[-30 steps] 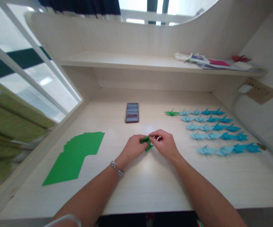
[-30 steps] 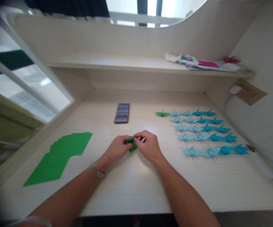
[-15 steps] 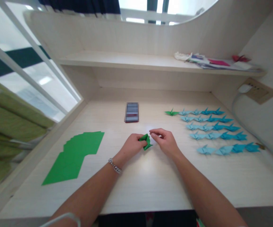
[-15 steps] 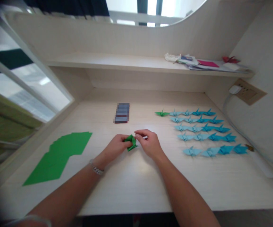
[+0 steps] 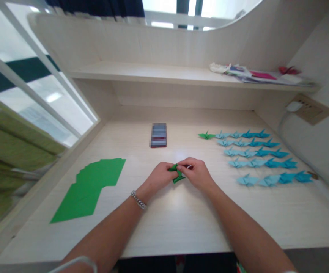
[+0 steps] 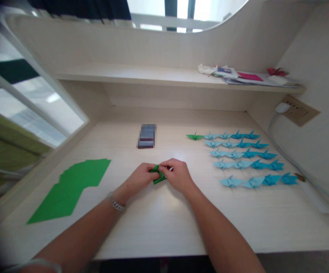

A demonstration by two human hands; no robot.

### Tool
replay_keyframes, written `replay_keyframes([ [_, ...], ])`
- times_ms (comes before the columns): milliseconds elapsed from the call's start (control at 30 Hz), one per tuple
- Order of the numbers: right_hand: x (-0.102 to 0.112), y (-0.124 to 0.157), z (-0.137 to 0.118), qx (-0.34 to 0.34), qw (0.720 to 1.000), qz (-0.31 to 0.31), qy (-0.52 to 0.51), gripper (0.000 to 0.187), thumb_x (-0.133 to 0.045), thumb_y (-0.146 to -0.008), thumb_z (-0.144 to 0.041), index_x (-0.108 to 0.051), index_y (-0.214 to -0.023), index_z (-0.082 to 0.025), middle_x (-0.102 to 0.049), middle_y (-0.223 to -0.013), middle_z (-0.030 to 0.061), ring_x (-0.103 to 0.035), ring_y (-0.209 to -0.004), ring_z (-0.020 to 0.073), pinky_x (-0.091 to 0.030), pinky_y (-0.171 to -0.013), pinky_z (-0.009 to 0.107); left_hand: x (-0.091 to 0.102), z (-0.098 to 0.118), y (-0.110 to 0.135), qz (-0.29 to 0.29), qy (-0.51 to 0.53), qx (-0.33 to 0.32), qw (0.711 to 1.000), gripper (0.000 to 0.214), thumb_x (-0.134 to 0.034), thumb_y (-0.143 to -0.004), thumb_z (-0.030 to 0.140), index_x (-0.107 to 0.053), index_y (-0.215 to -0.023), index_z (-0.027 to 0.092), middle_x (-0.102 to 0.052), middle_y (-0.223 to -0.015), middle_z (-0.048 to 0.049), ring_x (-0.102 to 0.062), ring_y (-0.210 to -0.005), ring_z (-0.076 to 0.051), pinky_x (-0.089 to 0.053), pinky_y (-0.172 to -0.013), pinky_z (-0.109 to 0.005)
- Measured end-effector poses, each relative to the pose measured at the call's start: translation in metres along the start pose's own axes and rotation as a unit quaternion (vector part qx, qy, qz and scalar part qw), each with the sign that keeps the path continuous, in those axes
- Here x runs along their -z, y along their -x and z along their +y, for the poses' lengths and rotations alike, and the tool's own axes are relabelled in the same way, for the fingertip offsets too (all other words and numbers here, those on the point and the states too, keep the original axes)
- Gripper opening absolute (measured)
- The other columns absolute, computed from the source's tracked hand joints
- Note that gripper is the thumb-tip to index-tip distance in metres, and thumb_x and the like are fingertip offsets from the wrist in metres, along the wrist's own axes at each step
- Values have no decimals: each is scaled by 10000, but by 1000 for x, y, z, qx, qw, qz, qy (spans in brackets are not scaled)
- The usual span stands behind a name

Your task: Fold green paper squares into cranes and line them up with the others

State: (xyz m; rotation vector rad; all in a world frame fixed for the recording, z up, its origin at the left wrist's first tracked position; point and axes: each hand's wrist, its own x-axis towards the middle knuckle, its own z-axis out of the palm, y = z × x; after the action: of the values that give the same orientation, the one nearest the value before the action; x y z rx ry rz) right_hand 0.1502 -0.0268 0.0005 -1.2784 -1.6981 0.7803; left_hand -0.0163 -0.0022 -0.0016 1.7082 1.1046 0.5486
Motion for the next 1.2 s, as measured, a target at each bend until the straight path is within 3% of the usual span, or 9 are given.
replay_keyframes([
  [300,2,0,-3,19,1000,6,10,152,-623,-791,-198,-732,-887,-246,-697,-818,18,-623,-750,150,-466,-659,256,0,10,4,21,10,-9,1000,253,-557,-705,329,-703,-709,123,-626,-632,-22,-551,-658,-182,-403,-613,-269],
  [900,2,0,-5,-5,1000,-11,13,106,-657,-762,-215,-735,-832,-231,-698,-772,13,-616,-698,141,-460,-643,255,0,0,1,-30,-10,-6,999,214,-563,-699,280,-705,-741,125,-622,-665,-15,-543,-650,-159,-406,-630,-263],
  [1200,5,-1,-3,11,998,-51,-29,141,-659,-768,-220,-736,-883,-249,-711,-827,18,-630,-750,151,-463,-668,257,1,-2,2,-34,-22,-7,999,207,-572,-693,305,-669,-689,122,-567,-613,0,-499,-609,-142,-381,-592,-252],
])
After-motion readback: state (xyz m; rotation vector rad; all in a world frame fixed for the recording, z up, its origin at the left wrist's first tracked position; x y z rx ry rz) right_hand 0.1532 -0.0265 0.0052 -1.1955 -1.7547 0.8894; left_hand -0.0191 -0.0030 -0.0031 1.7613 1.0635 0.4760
